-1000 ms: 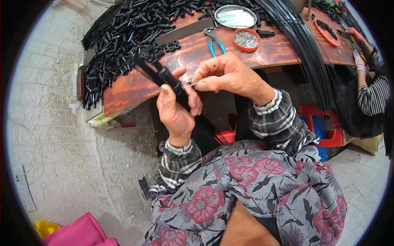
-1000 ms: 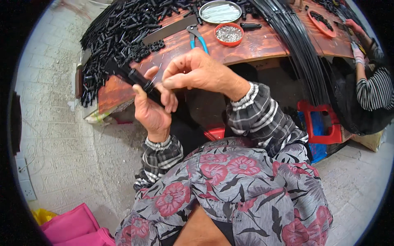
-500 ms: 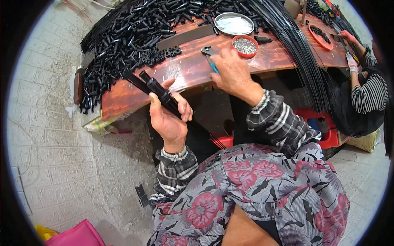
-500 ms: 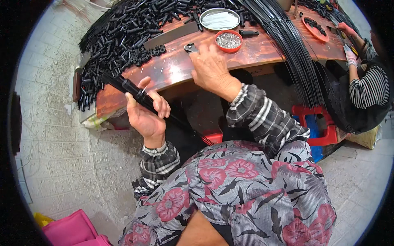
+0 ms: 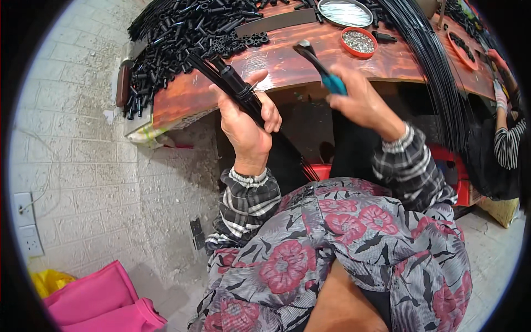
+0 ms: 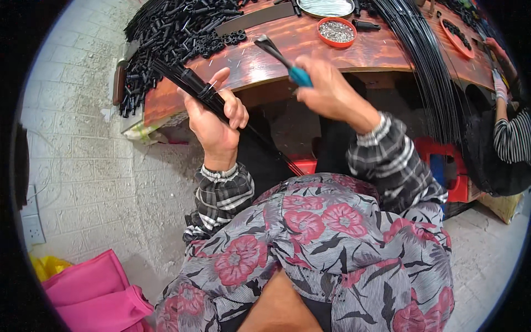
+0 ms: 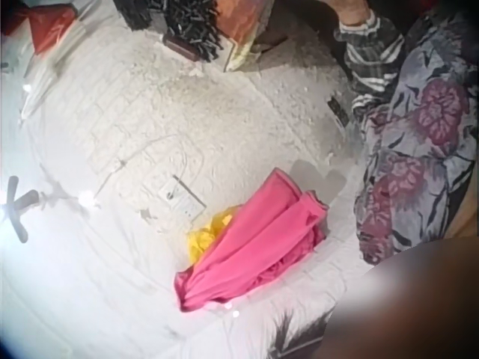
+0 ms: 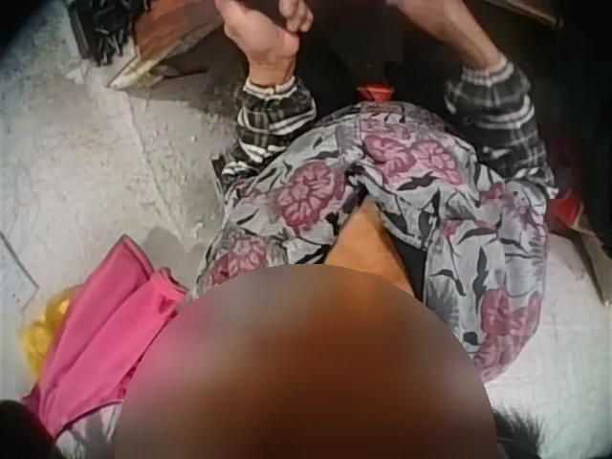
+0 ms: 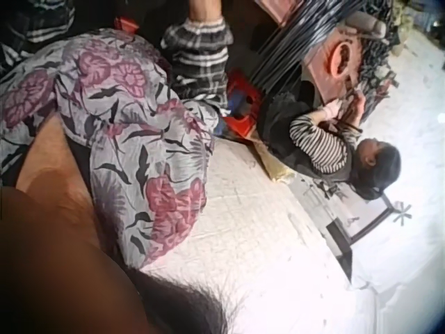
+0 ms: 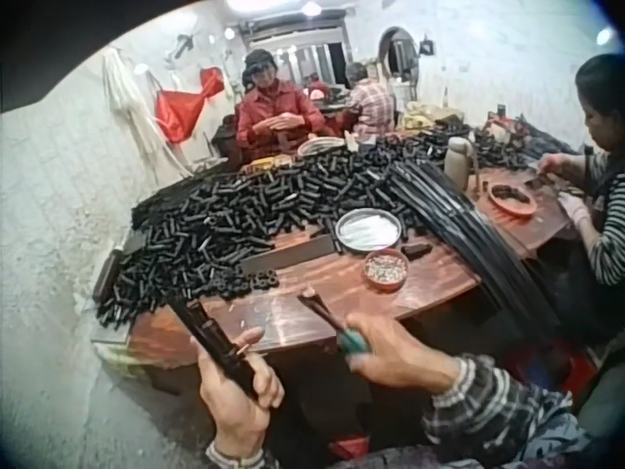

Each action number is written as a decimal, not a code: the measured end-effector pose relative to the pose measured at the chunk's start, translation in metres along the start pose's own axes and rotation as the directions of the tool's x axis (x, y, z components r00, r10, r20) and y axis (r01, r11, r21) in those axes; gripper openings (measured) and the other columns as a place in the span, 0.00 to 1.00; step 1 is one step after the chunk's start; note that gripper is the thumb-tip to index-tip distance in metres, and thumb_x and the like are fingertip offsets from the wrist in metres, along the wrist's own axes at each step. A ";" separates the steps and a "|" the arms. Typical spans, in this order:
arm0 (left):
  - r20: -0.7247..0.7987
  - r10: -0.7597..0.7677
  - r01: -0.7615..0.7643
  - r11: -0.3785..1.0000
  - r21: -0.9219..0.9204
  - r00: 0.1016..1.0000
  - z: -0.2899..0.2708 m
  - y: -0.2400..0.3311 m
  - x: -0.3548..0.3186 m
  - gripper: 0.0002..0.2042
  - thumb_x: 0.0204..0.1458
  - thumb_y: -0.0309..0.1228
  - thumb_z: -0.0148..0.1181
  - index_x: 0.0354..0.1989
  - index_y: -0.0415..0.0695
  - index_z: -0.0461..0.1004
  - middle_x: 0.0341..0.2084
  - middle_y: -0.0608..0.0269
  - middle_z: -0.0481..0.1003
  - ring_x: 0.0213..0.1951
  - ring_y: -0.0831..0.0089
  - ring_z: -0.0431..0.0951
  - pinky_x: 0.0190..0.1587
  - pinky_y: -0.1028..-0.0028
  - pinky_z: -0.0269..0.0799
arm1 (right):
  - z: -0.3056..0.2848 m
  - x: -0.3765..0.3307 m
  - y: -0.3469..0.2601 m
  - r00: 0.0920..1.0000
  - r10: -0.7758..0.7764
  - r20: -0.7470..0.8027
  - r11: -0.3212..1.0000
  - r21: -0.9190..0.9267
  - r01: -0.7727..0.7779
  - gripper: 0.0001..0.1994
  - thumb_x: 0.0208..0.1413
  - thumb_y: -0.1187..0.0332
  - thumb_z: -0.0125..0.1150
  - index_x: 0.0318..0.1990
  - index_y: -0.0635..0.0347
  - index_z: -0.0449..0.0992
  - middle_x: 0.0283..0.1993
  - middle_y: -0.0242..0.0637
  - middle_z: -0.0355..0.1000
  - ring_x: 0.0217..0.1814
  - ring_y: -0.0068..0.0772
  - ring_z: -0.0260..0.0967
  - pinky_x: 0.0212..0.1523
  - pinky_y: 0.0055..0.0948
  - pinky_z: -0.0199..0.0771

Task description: Assembling plastic connector components and bundles of wires at a workbench.

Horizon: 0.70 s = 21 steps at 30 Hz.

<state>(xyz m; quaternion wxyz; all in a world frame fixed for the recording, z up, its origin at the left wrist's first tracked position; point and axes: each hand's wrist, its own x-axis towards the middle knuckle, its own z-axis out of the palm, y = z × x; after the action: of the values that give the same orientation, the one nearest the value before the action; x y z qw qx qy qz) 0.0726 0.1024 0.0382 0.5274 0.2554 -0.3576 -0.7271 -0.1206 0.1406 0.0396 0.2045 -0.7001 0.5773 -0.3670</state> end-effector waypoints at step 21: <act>-0.105 -0.031 0.042 0.993 0.111 0.994 0.029 -0.013 -0.001 0.40 0.48 0.65 0.24 0.36 0.36 0.70 0.05 0.68 0.57 0.07 0.78 0.54 0.11 0.79 0.51 | -0.010 -0.006 -0.012 0.930 -0.313 -0.196 0.789 -0.598 0.139 0.19 0.36 0.75 0.59 0.41 0.54 0.68 0.27 0.35 0.60 0.33 0.38 0.62 0.28 0.33 0.65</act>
<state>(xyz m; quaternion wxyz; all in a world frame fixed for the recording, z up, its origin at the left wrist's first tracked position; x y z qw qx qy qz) 0.0434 0.1128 0.0464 0.5165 0.3284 -0.3658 -0.7012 -0.1205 0.1508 0.0531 -0.1472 -0.7332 0.5951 -0.2944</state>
